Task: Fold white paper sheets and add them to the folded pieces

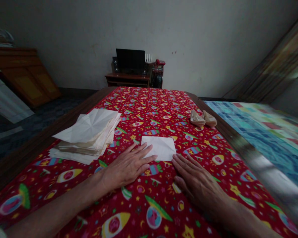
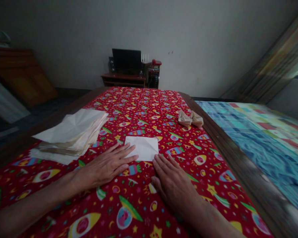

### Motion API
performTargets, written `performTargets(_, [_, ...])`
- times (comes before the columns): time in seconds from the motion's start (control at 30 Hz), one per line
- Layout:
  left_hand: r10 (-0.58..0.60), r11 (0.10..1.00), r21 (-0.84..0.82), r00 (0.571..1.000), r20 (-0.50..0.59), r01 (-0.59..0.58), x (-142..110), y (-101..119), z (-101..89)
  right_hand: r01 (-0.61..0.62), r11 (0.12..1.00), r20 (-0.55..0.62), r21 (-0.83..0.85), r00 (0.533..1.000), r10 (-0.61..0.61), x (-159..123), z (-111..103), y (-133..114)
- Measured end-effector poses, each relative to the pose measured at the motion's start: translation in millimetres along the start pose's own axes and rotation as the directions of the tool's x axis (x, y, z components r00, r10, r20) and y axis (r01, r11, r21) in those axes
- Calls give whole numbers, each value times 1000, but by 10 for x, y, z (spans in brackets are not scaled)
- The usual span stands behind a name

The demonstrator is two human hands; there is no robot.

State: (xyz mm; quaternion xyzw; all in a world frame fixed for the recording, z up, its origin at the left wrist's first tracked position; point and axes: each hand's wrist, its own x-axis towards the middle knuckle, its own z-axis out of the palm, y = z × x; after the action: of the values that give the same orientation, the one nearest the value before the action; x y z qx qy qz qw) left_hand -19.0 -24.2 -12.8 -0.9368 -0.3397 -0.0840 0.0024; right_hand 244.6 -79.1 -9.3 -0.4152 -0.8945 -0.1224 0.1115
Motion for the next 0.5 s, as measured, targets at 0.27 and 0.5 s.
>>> performTargets(0.27, [-36,999,2,999,-31,36,-165,-168,2,-19,999,-32,36,999,21,-31,56,21])
performTargets(0.5, [-52,999,2,998,-30,52,-290,-211,-60,-46,998,-82,32,995,49,-42,112,7])
